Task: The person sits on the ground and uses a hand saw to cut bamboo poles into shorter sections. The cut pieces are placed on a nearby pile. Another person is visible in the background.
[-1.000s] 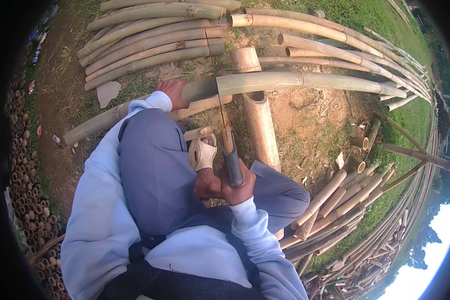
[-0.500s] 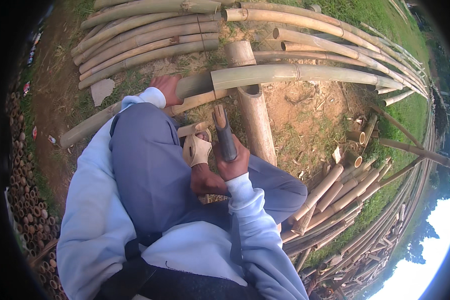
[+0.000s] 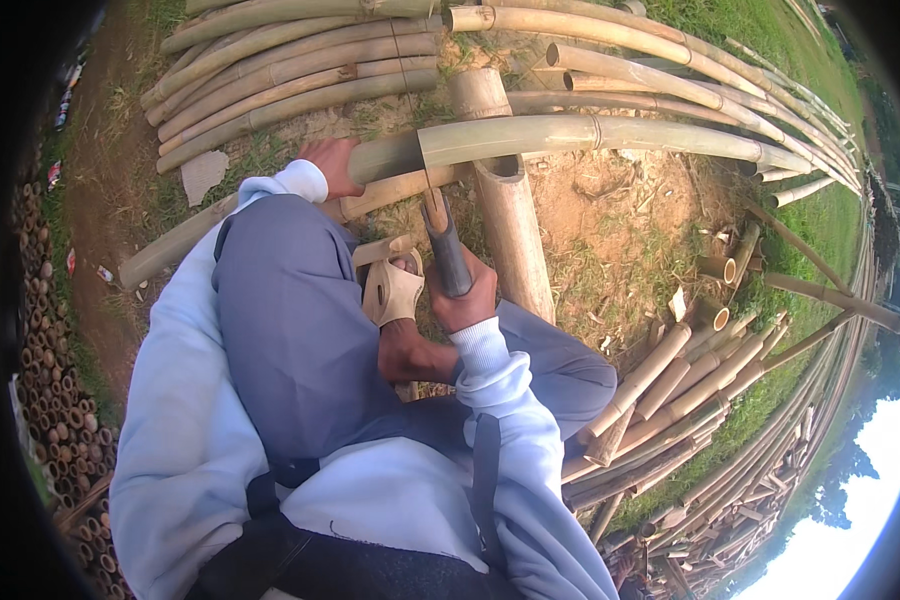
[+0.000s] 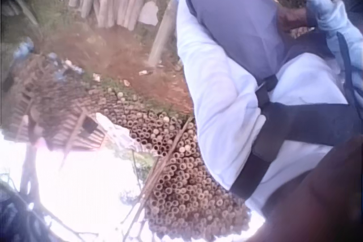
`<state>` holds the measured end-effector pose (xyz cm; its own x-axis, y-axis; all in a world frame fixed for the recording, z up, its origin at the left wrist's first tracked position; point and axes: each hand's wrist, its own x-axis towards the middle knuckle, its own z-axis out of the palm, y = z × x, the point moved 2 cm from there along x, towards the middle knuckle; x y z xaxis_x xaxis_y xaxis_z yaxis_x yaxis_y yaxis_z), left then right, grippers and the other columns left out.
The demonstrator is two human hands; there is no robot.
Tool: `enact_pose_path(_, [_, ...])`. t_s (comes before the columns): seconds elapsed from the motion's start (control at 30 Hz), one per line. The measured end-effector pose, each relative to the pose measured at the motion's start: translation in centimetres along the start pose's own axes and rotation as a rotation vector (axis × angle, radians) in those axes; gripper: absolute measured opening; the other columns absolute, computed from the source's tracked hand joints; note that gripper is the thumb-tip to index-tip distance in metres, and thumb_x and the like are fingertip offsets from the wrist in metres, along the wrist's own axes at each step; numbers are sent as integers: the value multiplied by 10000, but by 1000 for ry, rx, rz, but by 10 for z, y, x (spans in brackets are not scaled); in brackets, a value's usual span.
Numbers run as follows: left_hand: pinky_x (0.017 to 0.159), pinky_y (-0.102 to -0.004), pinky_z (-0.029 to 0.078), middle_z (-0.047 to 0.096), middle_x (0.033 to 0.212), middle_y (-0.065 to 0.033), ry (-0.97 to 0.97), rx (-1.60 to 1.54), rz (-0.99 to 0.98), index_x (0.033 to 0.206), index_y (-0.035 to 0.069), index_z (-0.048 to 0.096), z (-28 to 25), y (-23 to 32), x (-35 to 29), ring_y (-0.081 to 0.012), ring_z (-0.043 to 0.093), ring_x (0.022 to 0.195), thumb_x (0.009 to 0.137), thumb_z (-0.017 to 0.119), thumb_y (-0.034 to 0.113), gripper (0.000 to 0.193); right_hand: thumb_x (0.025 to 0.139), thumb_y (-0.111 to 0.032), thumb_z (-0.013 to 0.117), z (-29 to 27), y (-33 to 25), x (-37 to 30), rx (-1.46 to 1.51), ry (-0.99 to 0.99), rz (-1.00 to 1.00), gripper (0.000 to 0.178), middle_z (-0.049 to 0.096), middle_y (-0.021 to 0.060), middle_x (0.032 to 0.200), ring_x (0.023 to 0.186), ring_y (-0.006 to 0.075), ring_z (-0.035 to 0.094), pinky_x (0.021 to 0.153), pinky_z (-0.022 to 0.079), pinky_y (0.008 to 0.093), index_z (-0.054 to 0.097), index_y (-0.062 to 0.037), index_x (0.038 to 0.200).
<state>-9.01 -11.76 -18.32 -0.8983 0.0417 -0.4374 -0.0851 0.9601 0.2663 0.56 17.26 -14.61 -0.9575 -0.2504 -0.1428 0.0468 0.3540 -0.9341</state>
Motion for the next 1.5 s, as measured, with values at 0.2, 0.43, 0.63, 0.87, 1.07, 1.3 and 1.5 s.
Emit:
enact_pose_path(0.2, [973,-513,499,707,1079,-255,33,4,-39,1309,39,602,6,-15,-9,-427,669,1058,653,797,397,773,852,-37,731,-56,-56,-156,-167,-30,182,211,704,118,821,756,188,705,724,542,313,696,0,1057])
enact_pose_path(0.43, [1009,-509,485,694,1142,-269,3,-24,-25,1369,38,574,18,-8,-11,-429,657,1102,648,798,379,829,831,-23,693,-40,-29,-96,-90,-26,93,159,670,165,751,681,224,692,660,527,346,669,22,982])
enact_pose_path(0.63, [1005,-515,485,699,1144,-255,-18,-24,-13,1316,48,615,-1,-2,-5,-429,655,1107,635,802,386,783,866,-52,714,-3,-9,-28,-53,20,31,151,615,85,738,678,143,558,657,486,311,644,20,979])
enact_pose_path(0.87, [1009,-509,493,700,1166,-239,-11,-42,-29,1317,55,628,12,-11,-11,-413,662,1114,662,802,404,762,869,-15,709,-88,-72,-207,-253,-117,397,306,721,83,961,901,112,642,849,501,267,672,38,1169])
enact_pose_path(1.07, [993,-507,490,711,1102,-248,28,-31,12,1271,44,634,12,-11,2,-424,667,1073,640,806,394,741,886,-63,719,-11,-7,-16,-88,-48,51,134,646,51,775,721,94,555,681,482,290,667,25,973])
enact_pose_path(1.3, [955,-517,512,715,1069,-251,-5,-26,1,1248,18,642,6,-20,-3,-422,681,1036,623,810,373,738,877,-62,726,-37,-43,-108,-85,4,84,146,656,122,749,682,145,621,667,509,311,671,10,992])
enact_pose_path(1.5, [969,-468,520,690,1179,-256,-85,-86,-6,1237,6,654,7,-12,0,-401,664,1120,628,811,406,746,840,-31,725,-58,-53,-136,-177,15,97,242,709,157,806,701,191,693,676,531,330,698,16,1076])
